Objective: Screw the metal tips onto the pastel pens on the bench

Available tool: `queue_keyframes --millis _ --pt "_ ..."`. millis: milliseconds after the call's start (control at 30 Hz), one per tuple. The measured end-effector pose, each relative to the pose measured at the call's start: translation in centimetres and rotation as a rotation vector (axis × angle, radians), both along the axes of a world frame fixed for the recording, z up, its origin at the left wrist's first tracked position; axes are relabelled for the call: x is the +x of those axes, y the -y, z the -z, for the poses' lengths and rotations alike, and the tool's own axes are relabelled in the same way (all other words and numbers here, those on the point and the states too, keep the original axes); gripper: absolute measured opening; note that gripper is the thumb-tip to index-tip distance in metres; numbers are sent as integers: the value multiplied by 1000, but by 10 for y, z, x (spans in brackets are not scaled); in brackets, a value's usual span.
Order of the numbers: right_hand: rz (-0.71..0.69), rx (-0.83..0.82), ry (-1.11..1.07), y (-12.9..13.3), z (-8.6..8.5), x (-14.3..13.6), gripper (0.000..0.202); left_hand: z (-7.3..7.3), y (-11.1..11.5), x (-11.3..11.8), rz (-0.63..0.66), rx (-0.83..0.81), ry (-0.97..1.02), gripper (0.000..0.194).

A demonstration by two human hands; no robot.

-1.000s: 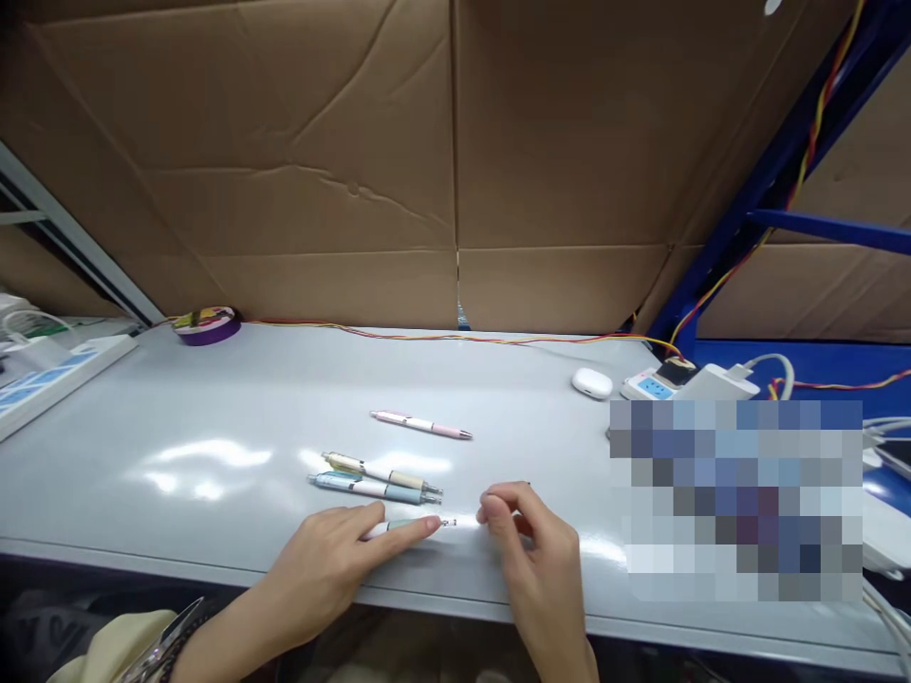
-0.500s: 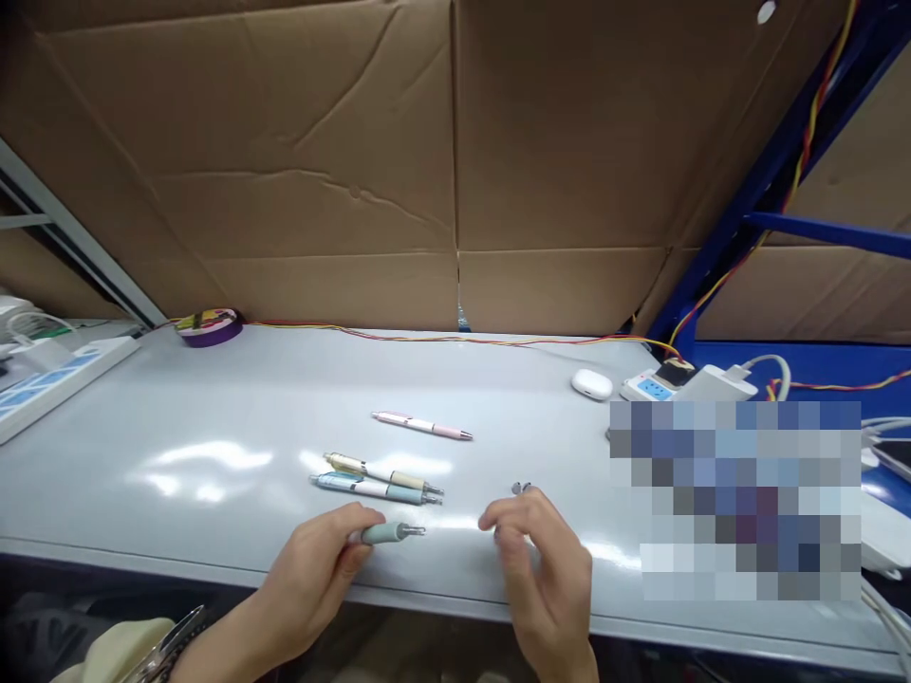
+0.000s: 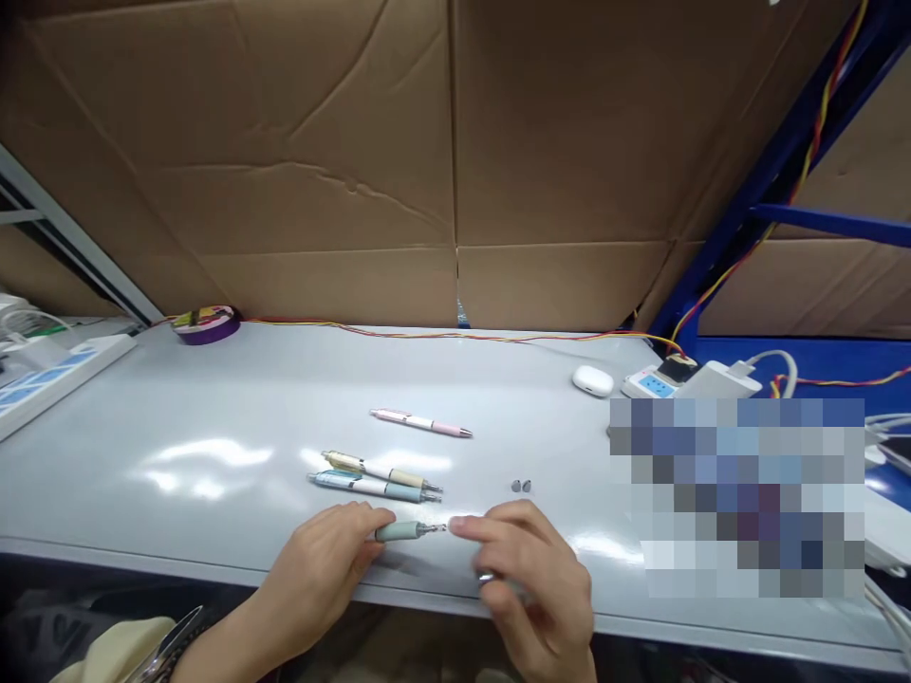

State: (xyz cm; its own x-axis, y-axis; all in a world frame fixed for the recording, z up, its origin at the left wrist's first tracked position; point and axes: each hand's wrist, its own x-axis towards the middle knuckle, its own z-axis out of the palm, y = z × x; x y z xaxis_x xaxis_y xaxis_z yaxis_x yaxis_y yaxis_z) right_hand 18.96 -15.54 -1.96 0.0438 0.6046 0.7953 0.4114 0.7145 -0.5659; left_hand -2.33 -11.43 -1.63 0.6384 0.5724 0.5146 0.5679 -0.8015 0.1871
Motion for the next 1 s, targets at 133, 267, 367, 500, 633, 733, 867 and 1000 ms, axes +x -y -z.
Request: queue_keyframes --millis 133,267,367,500,633,733,867,1000 --pt "262 -113 -205 3 -1 6 36 -3 -2 1 -27 -27 -21 17" --pt "486 -529 42 3 -5 37 42 -6 -7 -4 -68 -47 -63 18" --pt "508 -729 316 -1 -2 58 44 -9 -12 -9 -106 -35 -109 18" --pt "553 -839 553 -6 1 60 44 -17 -18 -10 -92 -56 -174 19" --pt "565 -832 621 -9 -2 53 39 -24 -26 -5 -100 -91 -214 18" --pt "564 -834 618 -10 -5 52 39 -29 -29 -1 -117 -114 -251 23" --pt "543 -871 556 -11 -5 54 39 -45 -33 4 -132 -133 -360 24" --pt "470 -772 306 -9 -5 55 38 -62 -58 15 -35 -57 -379 17"
